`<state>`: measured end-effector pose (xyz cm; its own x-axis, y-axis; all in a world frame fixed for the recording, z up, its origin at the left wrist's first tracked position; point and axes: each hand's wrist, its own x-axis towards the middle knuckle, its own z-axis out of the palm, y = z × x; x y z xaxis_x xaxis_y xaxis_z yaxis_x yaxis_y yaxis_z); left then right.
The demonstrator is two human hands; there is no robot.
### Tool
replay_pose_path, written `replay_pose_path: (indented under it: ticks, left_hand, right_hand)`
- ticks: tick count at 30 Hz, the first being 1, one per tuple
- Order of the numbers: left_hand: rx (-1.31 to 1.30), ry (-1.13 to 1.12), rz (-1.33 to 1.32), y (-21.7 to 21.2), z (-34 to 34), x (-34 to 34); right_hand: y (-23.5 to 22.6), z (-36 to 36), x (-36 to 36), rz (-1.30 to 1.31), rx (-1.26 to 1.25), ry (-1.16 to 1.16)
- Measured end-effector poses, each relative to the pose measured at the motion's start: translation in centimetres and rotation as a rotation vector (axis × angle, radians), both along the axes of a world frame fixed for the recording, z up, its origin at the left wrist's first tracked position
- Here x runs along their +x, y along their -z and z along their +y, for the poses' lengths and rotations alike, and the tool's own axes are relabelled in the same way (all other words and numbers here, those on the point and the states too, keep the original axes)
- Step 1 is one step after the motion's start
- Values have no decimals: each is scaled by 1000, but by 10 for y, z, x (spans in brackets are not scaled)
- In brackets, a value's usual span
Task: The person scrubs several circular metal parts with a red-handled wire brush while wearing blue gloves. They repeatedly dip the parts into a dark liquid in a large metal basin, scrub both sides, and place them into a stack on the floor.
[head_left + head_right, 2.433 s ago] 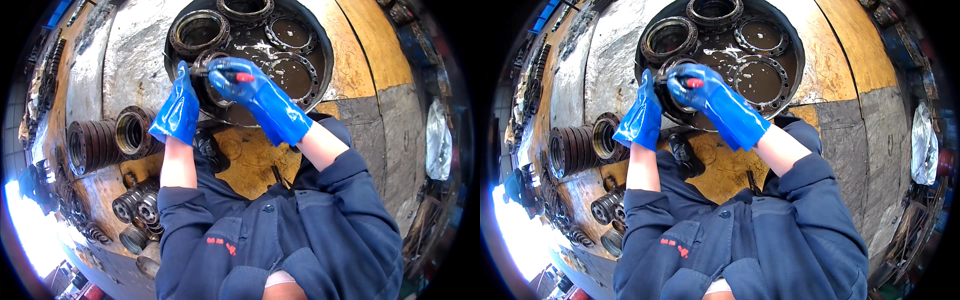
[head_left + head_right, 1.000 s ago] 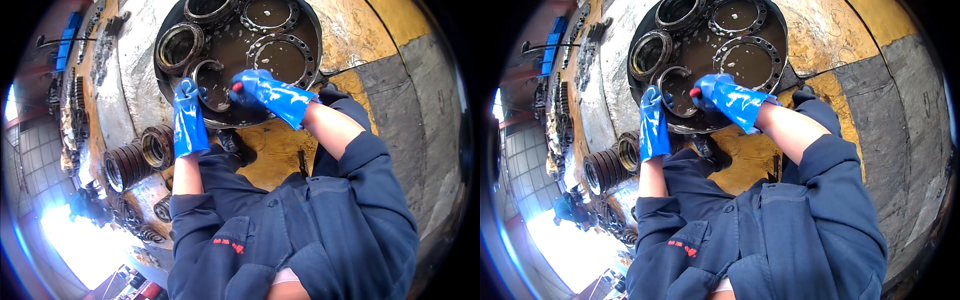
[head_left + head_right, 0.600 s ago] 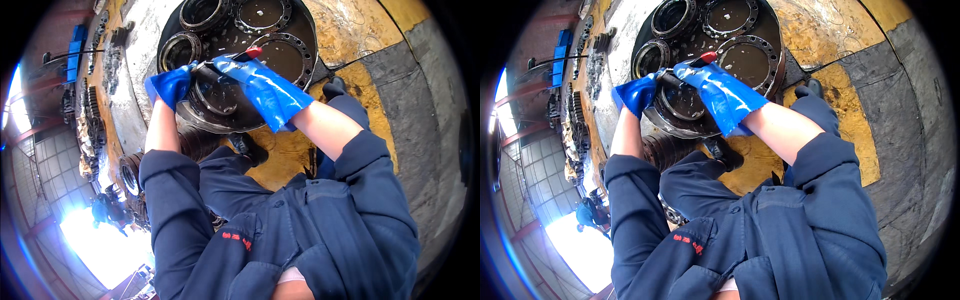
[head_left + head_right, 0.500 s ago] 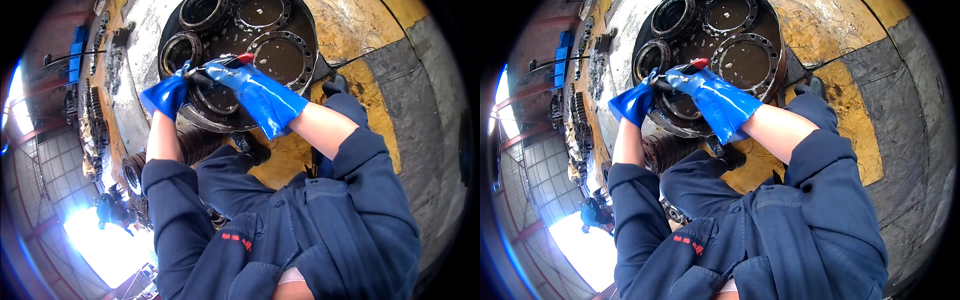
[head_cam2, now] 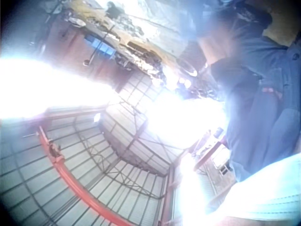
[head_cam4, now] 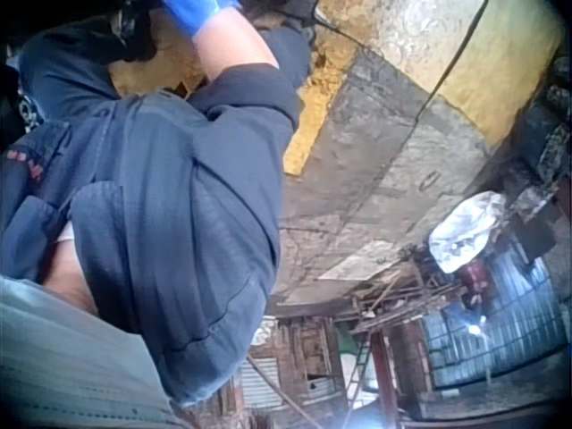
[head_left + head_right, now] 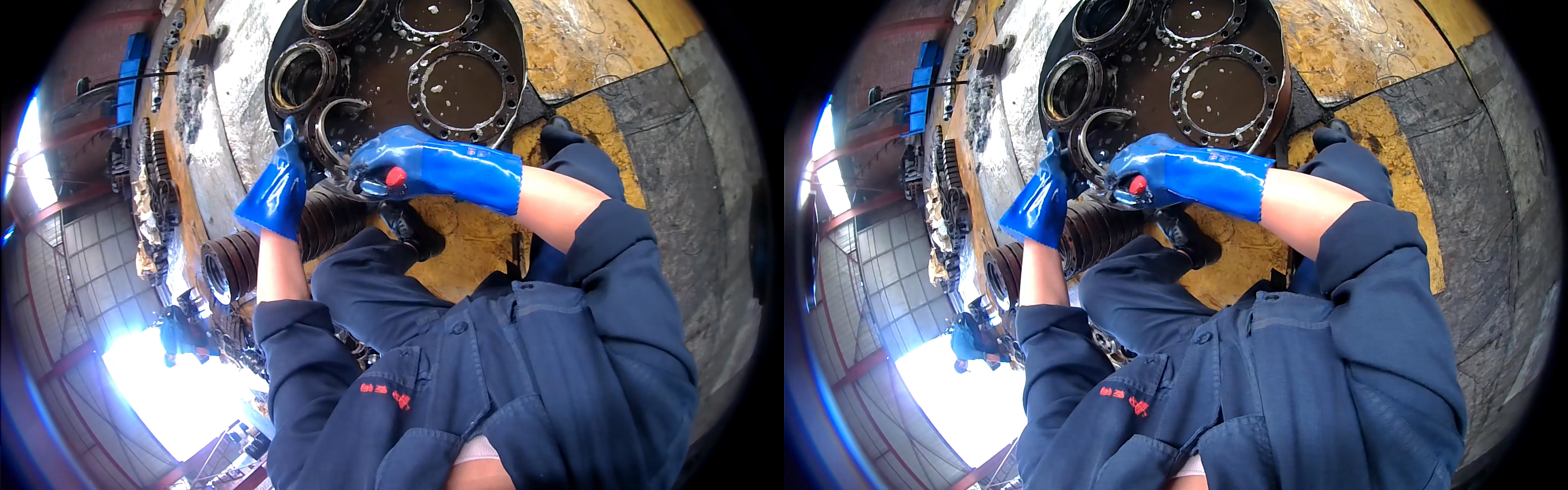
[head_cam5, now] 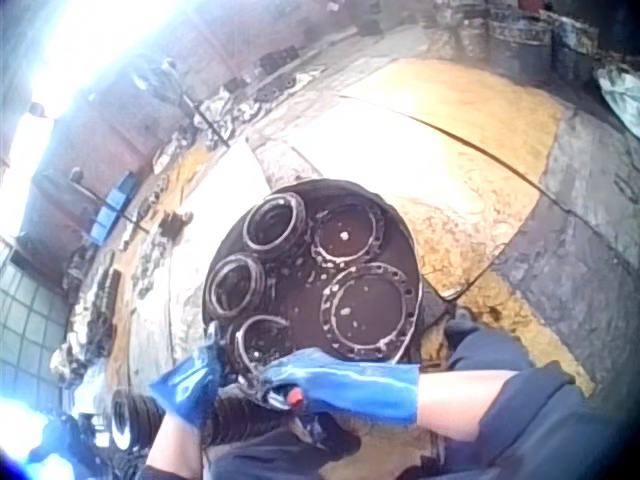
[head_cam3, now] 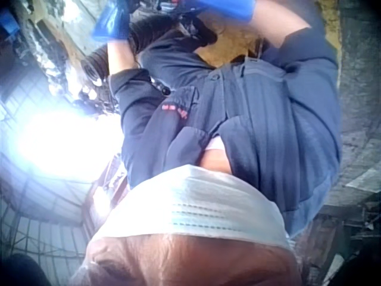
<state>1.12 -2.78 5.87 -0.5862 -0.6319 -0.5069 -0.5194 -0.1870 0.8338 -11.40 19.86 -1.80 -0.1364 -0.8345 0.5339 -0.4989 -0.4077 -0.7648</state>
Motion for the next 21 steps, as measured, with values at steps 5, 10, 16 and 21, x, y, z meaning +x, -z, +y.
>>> replay_pose_path:
  ticks: [5,10,16,21]
  left_hand:
    - [173,-167,-13,12,37,2]
    - [7,-163,-55,30,72,44]
    - [-220,-115,-104,47,87,57]
    - [-512,59,-7,64,40,21]
  right_hand:
    - [6,9,-5,180,245,-60]
    - [16,7,-12,274,373,-97]
    - [31,6,-27,415,724,-154]
    - [9,17,-20,172,752,197]
